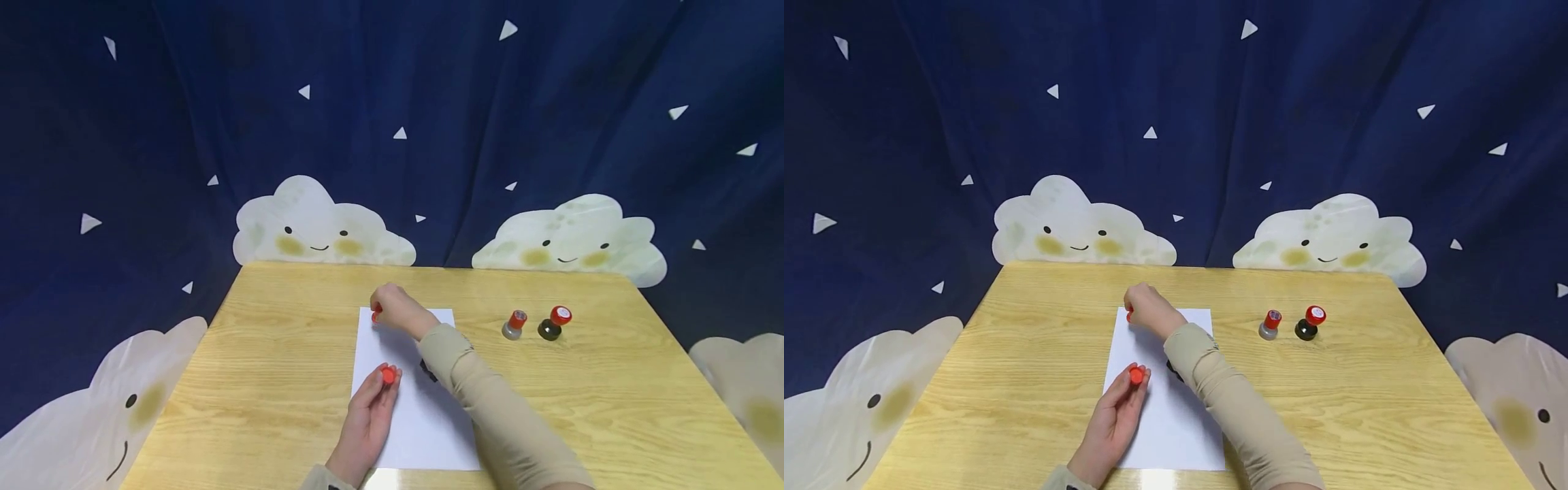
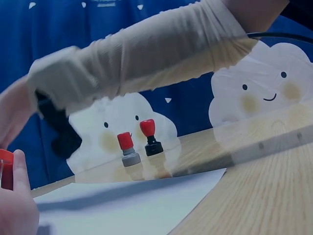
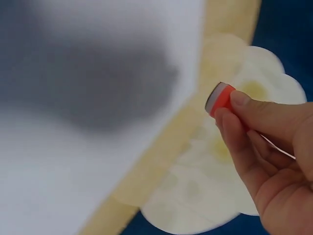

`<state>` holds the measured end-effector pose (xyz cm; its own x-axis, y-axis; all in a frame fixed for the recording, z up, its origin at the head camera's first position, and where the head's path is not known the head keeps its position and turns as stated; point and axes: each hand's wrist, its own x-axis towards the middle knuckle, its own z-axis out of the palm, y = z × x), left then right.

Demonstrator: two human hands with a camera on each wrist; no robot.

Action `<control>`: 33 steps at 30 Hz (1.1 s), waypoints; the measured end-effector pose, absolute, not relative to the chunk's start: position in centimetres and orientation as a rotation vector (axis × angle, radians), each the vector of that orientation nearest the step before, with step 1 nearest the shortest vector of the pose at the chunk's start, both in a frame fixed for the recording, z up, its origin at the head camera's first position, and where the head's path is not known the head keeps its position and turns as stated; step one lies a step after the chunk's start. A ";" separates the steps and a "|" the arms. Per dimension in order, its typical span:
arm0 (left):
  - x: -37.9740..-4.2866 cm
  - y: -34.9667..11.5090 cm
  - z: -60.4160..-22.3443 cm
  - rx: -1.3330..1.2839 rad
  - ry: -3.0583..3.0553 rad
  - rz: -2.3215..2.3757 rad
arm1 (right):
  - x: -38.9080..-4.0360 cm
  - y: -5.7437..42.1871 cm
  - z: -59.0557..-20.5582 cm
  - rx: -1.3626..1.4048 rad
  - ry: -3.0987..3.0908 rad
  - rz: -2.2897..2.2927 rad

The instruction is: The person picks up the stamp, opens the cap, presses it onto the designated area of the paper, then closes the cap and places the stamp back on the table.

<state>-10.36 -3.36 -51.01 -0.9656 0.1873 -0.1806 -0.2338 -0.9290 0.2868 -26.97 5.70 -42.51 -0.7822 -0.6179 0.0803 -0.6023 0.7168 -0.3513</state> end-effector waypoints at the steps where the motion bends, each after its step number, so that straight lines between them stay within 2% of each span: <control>1: -10.3 -3.4 -51.1 -0.221 0.451 2.882 | -26.7 5.9 -42.0 -1.018 2.869 -0.582; 8: -10.4 -3.5 -51.2 -0.237 0.462 2.882 | -23.9 7.6 -38.3 -1.065 2.836 -0.762; 13: -10.4 -3.6 -51.2 -0.250 0.549 2.871 | -20.9 8.7 -37.2 -1.075 2.825 -0.836; 21: -10.4 -3.4 -51.2 -0.161 0.572 2.874 | -17.2 9.4 -38.0 -1.064 2.849 -0.898; 33: -10.1 -3.6 -51.1 -0.166 0.580 2.860 | -15.2 9.1 -40.0 -1.050 2.821 -0.978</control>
<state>-10.10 -3.59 -51.09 -0.9698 0.1899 -0.1530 -0.2345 -0.8985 0.3712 -15.19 9.13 -39.96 -0.7796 -0.5841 0.2259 -0.5985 0.5888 -0.5432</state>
